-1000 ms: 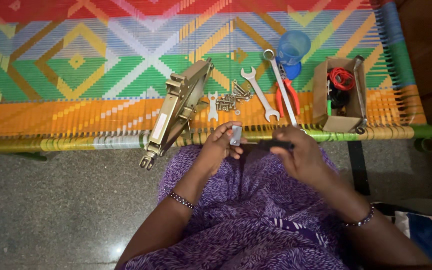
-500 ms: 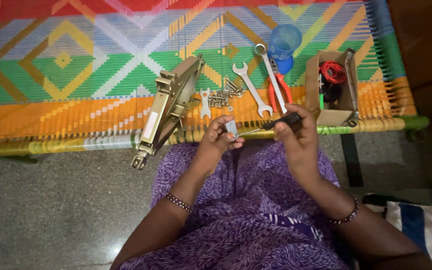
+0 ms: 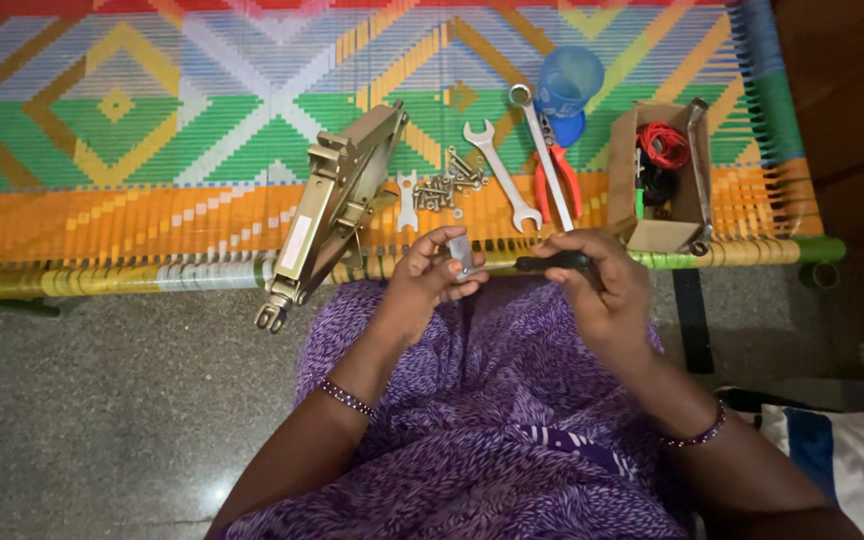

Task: The person sits on the floor and uses a screwdriver to adjust a small metal door latch component. They repeatedly insert the screwdriver into the latch and turn it while holding the piece steady. The person also briefly handles a wrench and other small hardware items on the mat.

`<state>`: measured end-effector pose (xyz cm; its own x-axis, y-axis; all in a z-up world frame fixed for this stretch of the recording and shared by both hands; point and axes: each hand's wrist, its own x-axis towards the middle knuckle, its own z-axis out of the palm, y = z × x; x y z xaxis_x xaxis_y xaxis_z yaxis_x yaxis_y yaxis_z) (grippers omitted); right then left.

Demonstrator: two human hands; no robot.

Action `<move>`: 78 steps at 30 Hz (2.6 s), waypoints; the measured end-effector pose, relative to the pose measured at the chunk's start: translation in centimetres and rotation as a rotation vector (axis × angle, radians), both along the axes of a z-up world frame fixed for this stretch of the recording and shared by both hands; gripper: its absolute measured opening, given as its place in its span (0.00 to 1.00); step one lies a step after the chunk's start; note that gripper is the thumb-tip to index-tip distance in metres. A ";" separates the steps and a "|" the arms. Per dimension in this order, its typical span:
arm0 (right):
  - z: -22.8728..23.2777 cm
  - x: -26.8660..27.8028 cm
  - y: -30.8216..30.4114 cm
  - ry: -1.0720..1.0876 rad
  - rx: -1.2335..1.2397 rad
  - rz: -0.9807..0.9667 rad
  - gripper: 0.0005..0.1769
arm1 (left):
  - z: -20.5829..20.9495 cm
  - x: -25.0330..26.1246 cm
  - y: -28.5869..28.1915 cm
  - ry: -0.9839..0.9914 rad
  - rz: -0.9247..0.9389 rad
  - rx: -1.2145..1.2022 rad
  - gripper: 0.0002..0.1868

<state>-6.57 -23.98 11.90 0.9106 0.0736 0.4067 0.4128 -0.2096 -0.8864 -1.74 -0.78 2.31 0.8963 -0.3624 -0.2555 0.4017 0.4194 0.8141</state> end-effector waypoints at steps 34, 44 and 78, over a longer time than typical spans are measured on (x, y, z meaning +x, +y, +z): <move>4.8 -0.8 -2.4 -0.027 0.622 0.047 0.20 | 15.1 -1.2 7.6 -0.263 -0.005 0.258 0.24; 8.2 -3.8 -1.4 -0.126 0.469 -0.078 0.19 | 12.5 -1.5 0.7 -0.277 0.007 -0.116 0.24; 9.6 -4.6 -0.9 -0.197 0.137 -0.229 0.16 | 12.8 -1.6 -1.2 -0.317 0.063 -0.271 0.20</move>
<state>-11.20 -24.92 21.47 0.8001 -0.1916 0.5684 0.5349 -0.2011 -0.8207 -3.39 -1.98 15.07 0.9379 -0.3201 0.1337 0.1153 0.6512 0.7501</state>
